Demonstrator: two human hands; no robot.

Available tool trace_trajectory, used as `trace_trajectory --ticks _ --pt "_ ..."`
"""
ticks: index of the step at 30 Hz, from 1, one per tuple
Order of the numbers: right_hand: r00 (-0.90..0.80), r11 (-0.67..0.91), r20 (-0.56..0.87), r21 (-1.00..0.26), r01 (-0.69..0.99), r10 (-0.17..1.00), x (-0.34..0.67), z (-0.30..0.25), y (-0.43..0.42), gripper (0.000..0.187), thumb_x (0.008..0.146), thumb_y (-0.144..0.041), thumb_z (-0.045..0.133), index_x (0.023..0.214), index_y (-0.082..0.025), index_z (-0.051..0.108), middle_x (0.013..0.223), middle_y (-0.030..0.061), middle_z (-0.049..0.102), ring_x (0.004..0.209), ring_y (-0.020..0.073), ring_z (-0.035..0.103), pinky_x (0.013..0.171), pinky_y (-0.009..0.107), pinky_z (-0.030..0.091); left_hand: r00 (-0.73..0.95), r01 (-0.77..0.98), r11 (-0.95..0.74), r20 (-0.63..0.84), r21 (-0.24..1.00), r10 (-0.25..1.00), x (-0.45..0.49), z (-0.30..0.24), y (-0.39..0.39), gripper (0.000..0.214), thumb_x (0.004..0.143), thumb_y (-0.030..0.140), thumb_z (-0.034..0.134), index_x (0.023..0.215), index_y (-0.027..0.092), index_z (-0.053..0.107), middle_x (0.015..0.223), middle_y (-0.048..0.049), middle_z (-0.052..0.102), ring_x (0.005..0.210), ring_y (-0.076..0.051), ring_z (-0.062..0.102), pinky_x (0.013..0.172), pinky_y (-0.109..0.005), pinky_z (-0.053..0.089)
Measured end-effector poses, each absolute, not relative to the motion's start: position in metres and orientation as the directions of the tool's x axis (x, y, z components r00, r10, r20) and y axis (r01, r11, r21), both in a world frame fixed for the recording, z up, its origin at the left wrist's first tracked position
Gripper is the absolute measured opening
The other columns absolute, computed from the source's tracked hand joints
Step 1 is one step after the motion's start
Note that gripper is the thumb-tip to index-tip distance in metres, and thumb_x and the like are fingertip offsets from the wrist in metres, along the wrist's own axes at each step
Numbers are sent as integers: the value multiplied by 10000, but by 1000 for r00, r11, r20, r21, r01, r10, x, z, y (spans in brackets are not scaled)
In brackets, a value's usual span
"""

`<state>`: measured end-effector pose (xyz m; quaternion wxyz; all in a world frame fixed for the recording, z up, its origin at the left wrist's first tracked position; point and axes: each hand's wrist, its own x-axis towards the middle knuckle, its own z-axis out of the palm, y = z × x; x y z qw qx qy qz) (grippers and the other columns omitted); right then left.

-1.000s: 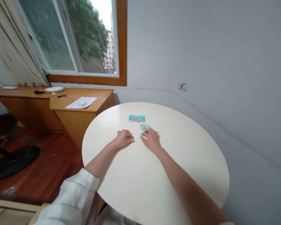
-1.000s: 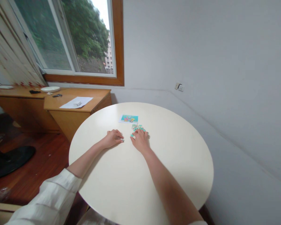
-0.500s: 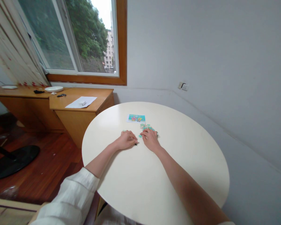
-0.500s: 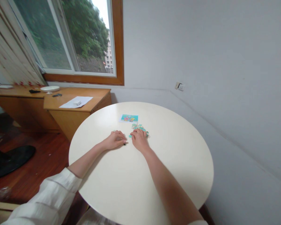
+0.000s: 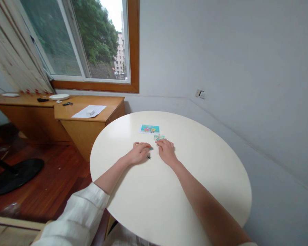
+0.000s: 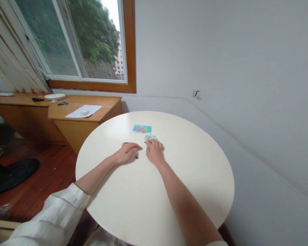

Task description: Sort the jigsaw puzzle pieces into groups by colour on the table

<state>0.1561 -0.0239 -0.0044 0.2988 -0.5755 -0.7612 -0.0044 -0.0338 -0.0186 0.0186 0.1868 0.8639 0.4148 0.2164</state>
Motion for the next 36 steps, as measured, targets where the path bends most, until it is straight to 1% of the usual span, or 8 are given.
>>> trace_trajectory --ticks 2,4,9,11,14,26,32,36 --pt "-87 265 456 -344 901 886 159 -1 -24 363 786 -53 399 975 -223 658 1051 71 599 1001 204 494 887 389 293 615 645 -624 184 442 767 -32 18 -21 350 798 187 387 1098 252 554 1141 -33 611 1131 -190 483 1052 -474 153" --pt "-49 220 451 -335 916 891 161 2 -25 329 788 -63 405 905 -216 672 1025 74 608 979 209 502 872 392 289 617 673 -636 188 377 764 -32 17 -21 315 802 180 389 1059 251 555 1119 -47 618 1120 -203 489 1042 -521 112" --pt "-60 213 448 -300 930 892 160 2 -27 195 813 -206 490 859 -222 679 1003 72 613 963 218 498 853 396 285 479 793 -531 233 300 847 -38 13 -12 267 780 119 393 960 209 568 1012 -90 646 1059 -232 521 1002 -568 123" --pt "-81 229 446 -290 929 892 160 0 -26 162 805 -270 529 855 -232 679 998 68 613 960 219 496 848 395 287 430 819 -487 237 304 871 -40 12 -9 271 778 109 382 943 201 578 1000 -96 647 1041 -236 528 986 -576 141" --pt "-86 232 441 -289 929 893 159 -3 -24 157 810 -296 537 831 -238 681 994 57 612 951 210 499 844 391 286 389 825 -456 247 334 887 -42 11 -6 271 787 123 379 940 200 590 1016 -99 642 1040 -239 528 976 -573 157" --pt "-118 243 398 -280 929 910 158 -3 -22 201 861 -217 480 808 -220 674 947 55 615 938 188 497 815 354 266 310 814 -420 311 402 898 -43 9 -3 246 780 159 390 862 181 620 979 -89 640 972 -229 543 934 -495 244" --pt "-111 278 420 -361 890 901 159 -9 -18 209 851 -226 488 731 -223 659 881 21 607 922 168 490 821 335 253 279 802 -411 335 435 900 -42 13 -4 241 763 141 397 822 169 629 935 -81 647 936 -218 553 907 -459 269" --pt "-98 273 418 -383 883 903 159 -10 -18 179 826 -235 524 709 -227 659 884 19 609 915 171 493 825 342 248 270 801 -402 333 443 904 -42 14 -5 237 758 140 402 809 171 632 922 -81 650 936 -223 554 898 -453 272"
